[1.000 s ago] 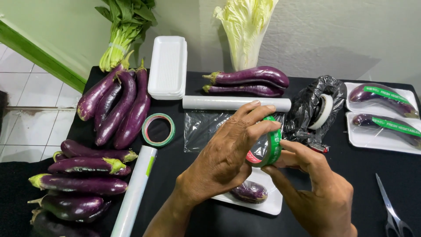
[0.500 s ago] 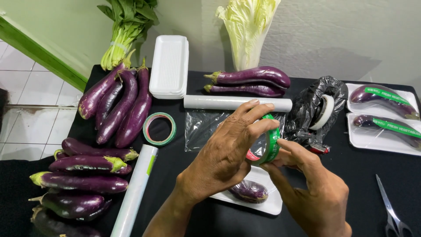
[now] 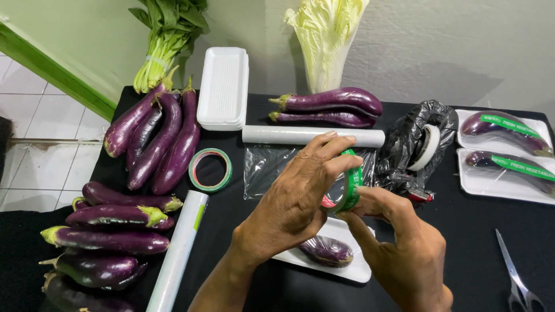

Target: Packaging individual eggplants by placing them on foam trays, wrapping them in plastic film, and sealing them with tape.

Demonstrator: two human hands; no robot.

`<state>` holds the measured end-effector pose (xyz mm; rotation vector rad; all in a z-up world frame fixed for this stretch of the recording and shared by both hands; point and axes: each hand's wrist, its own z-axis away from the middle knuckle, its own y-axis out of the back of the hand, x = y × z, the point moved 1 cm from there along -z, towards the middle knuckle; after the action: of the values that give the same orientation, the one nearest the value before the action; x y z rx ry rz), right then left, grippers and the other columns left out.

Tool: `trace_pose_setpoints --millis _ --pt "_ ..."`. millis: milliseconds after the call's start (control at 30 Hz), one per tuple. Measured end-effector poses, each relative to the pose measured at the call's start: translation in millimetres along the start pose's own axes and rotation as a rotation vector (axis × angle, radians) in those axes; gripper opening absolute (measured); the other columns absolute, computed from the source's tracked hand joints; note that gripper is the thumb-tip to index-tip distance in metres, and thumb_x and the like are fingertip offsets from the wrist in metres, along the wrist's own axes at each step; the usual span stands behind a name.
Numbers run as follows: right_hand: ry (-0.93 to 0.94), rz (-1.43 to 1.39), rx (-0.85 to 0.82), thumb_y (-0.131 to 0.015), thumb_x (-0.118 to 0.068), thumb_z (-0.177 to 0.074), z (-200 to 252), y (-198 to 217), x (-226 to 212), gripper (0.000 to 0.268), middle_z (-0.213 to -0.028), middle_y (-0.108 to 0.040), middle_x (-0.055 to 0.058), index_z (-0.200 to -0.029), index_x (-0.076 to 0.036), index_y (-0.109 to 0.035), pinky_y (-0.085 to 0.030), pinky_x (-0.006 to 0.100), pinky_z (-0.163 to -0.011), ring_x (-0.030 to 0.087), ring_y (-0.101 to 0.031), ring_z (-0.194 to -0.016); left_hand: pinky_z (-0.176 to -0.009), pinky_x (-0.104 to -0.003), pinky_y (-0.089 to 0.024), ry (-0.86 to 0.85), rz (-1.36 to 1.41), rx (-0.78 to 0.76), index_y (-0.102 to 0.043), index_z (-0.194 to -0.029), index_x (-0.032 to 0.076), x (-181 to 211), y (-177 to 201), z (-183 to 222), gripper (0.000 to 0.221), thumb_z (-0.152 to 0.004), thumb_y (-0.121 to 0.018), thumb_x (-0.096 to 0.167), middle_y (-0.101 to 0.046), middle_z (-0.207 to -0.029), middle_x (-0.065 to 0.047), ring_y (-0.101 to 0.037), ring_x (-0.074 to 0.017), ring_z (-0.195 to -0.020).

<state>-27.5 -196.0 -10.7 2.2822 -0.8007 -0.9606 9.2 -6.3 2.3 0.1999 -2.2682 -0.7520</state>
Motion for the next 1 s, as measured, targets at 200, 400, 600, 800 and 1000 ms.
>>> trace_pose_setpoints --millis 200,400,600,800,1000 --pt "0.019 -0.028 -0.011 -0.085 -0.007 -0.087 -2 0 -1 0.048 -0.099 -0.078 0.007 -0.129 -0.003 -0.062 -0.062 0.026 -0.088 0.011 -0.077 -0.088 -0.134 -0.058 -0.034 -0.002 0.001 0.019 -0.039 -0.144 0.007 1 1 1 0.076 -0.073 -0.045 -0.022 -0.043 -0.155 -0.020 -0.041 -0.0471 -0.152" --pt "-0.015 -0.059 -0.015 -0.083 -0.016 -0.087 -7 9 -2 0.049 -0.105 -0.078 0.010 -0.130 -0.004 -0.062 -0.062 0.027 -0.090 0.012 -0.078 -0.088 -0.134 -0.058 -0.034 -0.021 -0.008 0.000 -0.037 -0.145 0.007 2 -3 1 0.080 -0.070 -0.047 -0.020 -0.041 -0.157 -0.021 -0.041 -0.0474 -0.152" --pt "-0.001 -0.144 0.068 -0.072 0.005 -0.094 -14 15 0 0.009 -0.096 -0.075 0.011 -0.102 0.001 -0.069 -0.057 0.030 -0.084 0.020 -0.074 -0.085 -0.129 -0.055 -0.037 -0.010 -0.066 -0.057 -0.037 -0.146 0.008 3 -9 0 0.090 -0.063 -0.054 -0.023 -0.041 -0.157 -0.021 -0.040 -0.0470 -0.152" --pt "0.040 0.098 -0.052 -0.061 -0.002 -0.104 -14 11 12 0.006 -0.090 -0.064 0.006 -0.099 -0.005 -0.059 -0.049 0.032 -0.068 0.018 -0.061 -0.071 -0.130 -0.054 -0.033 0.010 -0.111 -0.116 -0.040 -0.146 0.004 8 -6 -1 0.084 -0.067 -0.058 -0.016 -0.041 -0.158 -0.021 -0.039 -0.0443 -0.152" --pt "-0.236 -0.420 -0.275 -0.052 -0.015 -0.103 -8 27 39 0.011 -0.079 -0.050 -0.003 -0.095 -0.009 -0.056 -0.042 0.023 -0.061 0.008 -0.045 -0.067 -0.124 -0.049 -0.034 0.080 0.078 -0.183 -0.038 -0.150 0.012 -7 -10 2 0.086 -0.070 -0.069 0.019 -0.046 -0.153 -0.019 -0.045 -0.0354 -0.147"
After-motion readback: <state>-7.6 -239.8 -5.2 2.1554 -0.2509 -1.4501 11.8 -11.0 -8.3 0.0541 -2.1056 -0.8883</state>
